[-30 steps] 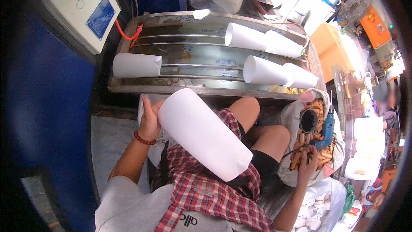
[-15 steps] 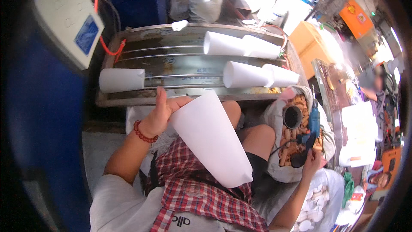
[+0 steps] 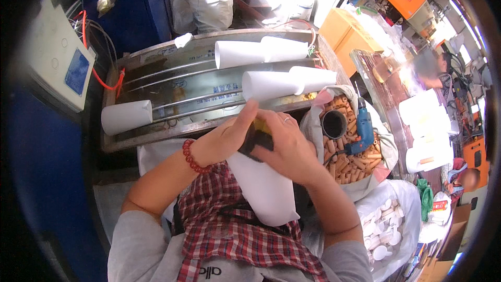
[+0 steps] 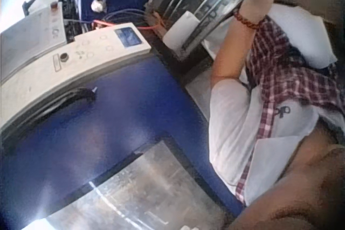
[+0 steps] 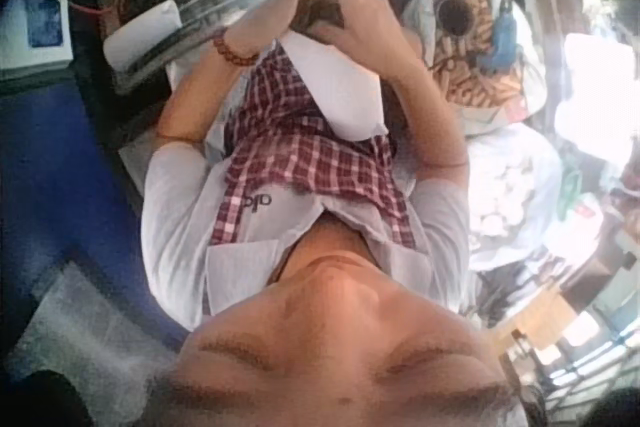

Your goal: The person assembles plastic jugs by drilling a hole into a wooden plug within a cylinder, wiping the exterior with a cloth, and inserting a wooden handle into the side.

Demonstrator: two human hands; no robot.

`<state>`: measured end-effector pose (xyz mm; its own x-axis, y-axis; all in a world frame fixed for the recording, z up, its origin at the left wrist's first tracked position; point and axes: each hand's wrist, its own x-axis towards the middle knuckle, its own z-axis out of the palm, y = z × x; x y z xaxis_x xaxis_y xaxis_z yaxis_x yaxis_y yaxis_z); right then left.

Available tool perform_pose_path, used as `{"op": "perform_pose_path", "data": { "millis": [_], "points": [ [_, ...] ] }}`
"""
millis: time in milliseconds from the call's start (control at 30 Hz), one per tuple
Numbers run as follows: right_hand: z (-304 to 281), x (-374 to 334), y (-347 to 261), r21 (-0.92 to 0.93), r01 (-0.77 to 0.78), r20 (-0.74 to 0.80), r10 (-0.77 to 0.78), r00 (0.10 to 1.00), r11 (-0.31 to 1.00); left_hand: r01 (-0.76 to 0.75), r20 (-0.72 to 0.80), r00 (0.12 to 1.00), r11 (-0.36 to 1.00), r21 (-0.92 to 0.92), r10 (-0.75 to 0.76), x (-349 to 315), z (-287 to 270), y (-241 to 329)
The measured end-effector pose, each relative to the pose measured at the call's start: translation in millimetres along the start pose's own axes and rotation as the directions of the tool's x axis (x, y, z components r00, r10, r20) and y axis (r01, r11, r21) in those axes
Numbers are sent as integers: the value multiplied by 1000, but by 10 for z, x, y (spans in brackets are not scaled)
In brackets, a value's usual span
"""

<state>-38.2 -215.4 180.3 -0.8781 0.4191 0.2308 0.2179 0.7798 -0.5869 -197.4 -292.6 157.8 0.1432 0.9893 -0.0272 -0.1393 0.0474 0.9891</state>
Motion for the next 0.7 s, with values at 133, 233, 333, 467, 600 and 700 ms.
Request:
{"op": "perform_pose_path", "data": {
  "millis": [133, 233, 333, 467, 600, 700],
  "points": [
    [-175, -44, 332, 394, -21, 143, -38, 989, 919, 22, 8, 1000, 999, -27, -22, 42, 106, -65],
    [-222, -85, 407, 487, -84, 171, 0, 985, 870, 45, 0, 999, 999, -26, -45, 127, 138, -110],
    [-166, -84, 337, 349, -127, 144, 81, 986, 928, 61, 42, 997, 997, -40, -59, 164, 167, -34],
    [-103, -119, 497, 555, -95, 119, 34, 992, 826, -37, 40, 998, 997, -64, 40, 174, 167, -122],
    [-27, -134, 606, 606, -142, 85, 114, 990, 783, 75, -16, 997, 997, -19, -75, 209, 83, -241],
    [46, -52, 503, 465, -229, 73, 221, 973, 855, 93, -59, 994, 996, 5, -93, 208, 55, -319]
  ]
}}
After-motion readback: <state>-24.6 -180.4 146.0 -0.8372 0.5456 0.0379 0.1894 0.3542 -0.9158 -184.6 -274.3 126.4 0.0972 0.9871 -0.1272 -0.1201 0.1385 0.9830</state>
